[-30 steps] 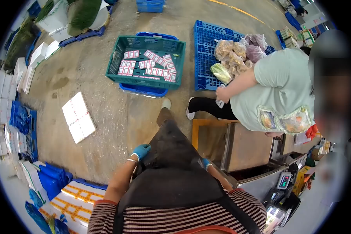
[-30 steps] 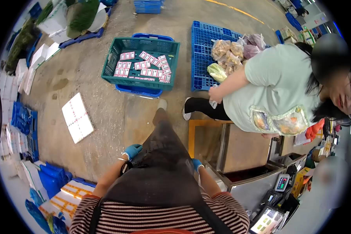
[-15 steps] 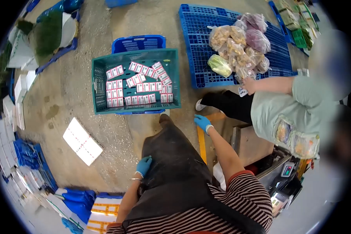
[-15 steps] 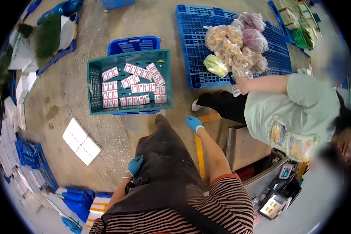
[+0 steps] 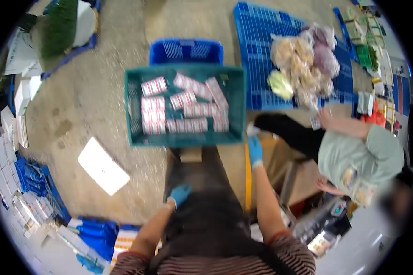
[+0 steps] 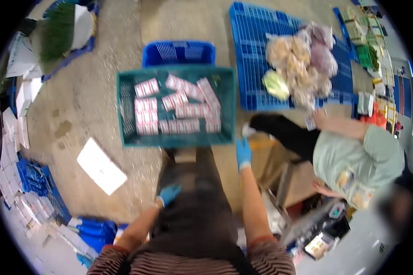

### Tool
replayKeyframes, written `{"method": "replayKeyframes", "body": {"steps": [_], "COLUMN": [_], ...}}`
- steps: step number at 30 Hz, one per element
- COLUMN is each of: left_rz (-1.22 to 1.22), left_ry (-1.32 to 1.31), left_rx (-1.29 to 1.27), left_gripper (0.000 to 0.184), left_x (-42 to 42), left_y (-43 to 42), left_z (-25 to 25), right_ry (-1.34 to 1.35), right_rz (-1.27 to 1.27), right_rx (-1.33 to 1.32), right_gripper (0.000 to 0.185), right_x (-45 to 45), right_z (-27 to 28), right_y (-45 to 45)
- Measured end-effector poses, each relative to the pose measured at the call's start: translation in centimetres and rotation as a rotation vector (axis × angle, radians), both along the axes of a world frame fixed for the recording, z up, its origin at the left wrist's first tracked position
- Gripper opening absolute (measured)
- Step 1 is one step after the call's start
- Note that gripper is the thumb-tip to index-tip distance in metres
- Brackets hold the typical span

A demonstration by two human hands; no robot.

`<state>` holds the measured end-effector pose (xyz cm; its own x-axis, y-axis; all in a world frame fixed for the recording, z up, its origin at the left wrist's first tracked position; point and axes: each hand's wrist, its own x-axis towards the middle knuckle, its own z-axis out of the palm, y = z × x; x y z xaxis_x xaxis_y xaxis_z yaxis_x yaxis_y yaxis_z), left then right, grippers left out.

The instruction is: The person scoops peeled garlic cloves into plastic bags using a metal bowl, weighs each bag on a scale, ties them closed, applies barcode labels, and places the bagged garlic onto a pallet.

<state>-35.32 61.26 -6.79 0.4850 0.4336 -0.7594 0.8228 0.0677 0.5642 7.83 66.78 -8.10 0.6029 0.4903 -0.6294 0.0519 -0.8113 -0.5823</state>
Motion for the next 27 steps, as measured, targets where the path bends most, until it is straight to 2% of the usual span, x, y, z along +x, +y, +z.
{"method": "replayKeyframes", "body": {"steps": [2,3,5,6,7,8,10,12,13,15,24,27], "left_rz": [0.231,0.264,0.31,0.333,0.353,0.353,0.319,0.306,0.25,0.224,0.287,0.268], "left_ry": [0.029,0.048,0.092,0.122,0.119,0.121,0.213,0.285,0.229,0.258,0.312,0.322], "left_rx": [-0.154,-0.123,-0.037,0.07,0.171,0.204,0.1,0.041,0.163,0.187,0.146,0.152], "left_gripper": [0.04,0.038,0.035,0.032,0.033,0.036,0.042,0.046,0.05,0.05,0.051,0.05], "left_x": [-0.6,-1.4,-3.4,-4.8,-6.4,-6.9,-9.4,-9.3,-9.8,-9.9,-7.9,-7.9], "left_y": [3.6,4.0,6.3,5.7,4.9,5.8,2.2,3.8,3.0,1.9,3.0,2.7], "left_z": [0.8,0.9,0.0,-1.6,-3.4,-4.9,-2.4,-4.0,-4.8,-5.3,-3.9,-3.9], "right_ry": [-0.152,-0.279,-0.322,-0.37,-0.351,-0.442,-0.509,-0.555,-0.58,-0.593,-0.697,-0.708], "right_rz": [0.076,0.085,0.043,0.017,-0.002,-0.051,-0.128,-0.169,-0.189,-0.207,-0.178,-0.054], "right_rx": [0.061,-0.184,-0.19,-0.128,-0.013,-0.05,-0.157,-0.134,-0.118,-0.159,-0.095,-0.362], "right_gripper": [0.065,0.073,0.08,0.083,0.081,0.081,0.078,0.077,0.077,0.075,0.067,0.063], "right_x": [-1.7,-4.3,-7.1,-6.5,-6.1,-6.6,-8.9,-9.4,-9.6,-9.9,-9.6,-9.0], "right_z": [-6.3,-2.1,-2.7,-4.8,-8.3,-8.9,-6.8,-7.7,-7.7,-7.9,-10.3,-8.1], "right_y": [-1.4,-1.0,-1.8,1.4,0.8,2.4,3.7,3.7,4.6,4.9,3.6,5.0]}}
